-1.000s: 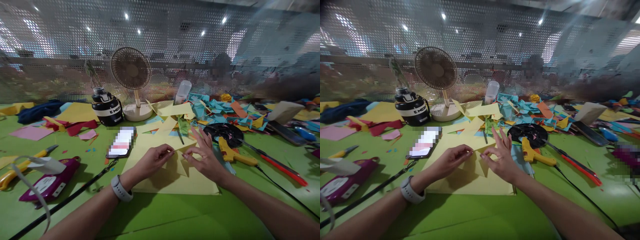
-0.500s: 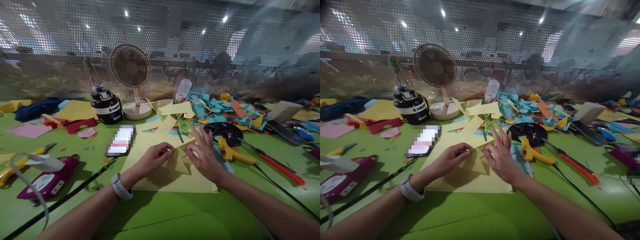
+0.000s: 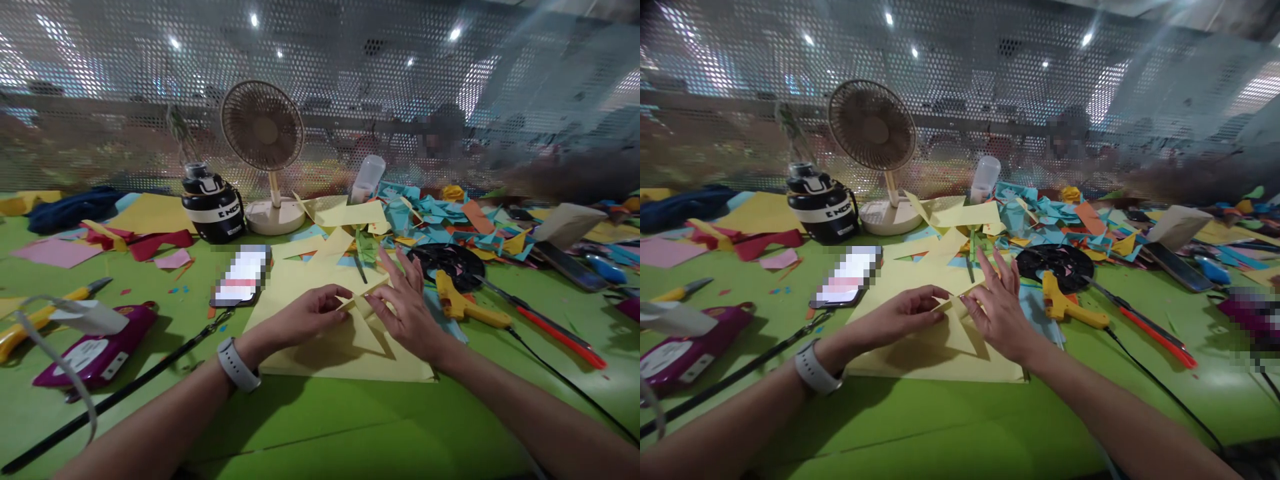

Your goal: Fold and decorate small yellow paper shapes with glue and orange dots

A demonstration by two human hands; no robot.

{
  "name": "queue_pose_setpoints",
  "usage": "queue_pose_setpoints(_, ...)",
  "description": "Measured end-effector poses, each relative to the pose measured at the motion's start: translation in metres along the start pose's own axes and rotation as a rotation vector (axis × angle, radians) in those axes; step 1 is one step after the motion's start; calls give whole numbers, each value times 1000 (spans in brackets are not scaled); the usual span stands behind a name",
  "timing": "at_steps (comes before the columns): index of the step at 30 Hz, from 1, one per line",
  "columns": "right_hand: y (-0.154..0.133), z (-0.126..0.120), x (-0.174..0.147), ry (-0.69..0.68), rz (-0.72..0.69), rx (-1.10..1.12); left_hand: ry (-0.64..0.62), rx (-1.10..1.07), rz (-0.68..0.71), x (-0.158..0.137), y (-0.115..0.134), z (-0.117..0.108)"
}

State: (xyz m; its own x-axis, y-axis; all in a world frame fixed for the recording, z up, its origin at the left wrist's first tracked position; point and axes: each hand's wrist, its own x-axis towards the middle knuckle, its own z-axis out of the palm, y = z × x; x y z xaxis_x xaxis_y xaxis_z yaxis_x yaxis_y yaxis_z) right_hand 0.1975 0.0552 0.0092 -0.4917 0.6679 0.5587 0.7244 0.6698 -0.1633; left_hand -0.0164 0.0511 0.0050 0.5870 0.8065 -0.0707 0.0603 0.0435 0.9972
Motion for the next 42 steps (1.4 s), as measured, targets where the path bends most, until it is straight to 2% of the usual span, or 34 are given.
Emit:
queue_pose_setpoints(4,-2,-1,0,-28,-19,11,36,16,9,2,-2,0)
queue_pose_setpoints(15,2,1,1,6,33,100,94,-136,-109,1,5,6)
queue_pose_setpoints(22,2,2,2,-14,21,102,120,-180,-102,2,1,7)
queue_pose_setpoints(27,0,1,1,-18,-27,59,130,-119,-78,2,0,7)
queue_pose_setpoints(34,0,2,1,-6,-11,6,123,-74,-47,1,4,9)
queue_pose_setpoints(38,0,2,1,1,-25,-11,166,-38,-55,1,4,9)
queue_pose_setpoints(42,1,3,1,7,-35,0,121,-79,-44,2,2,9)
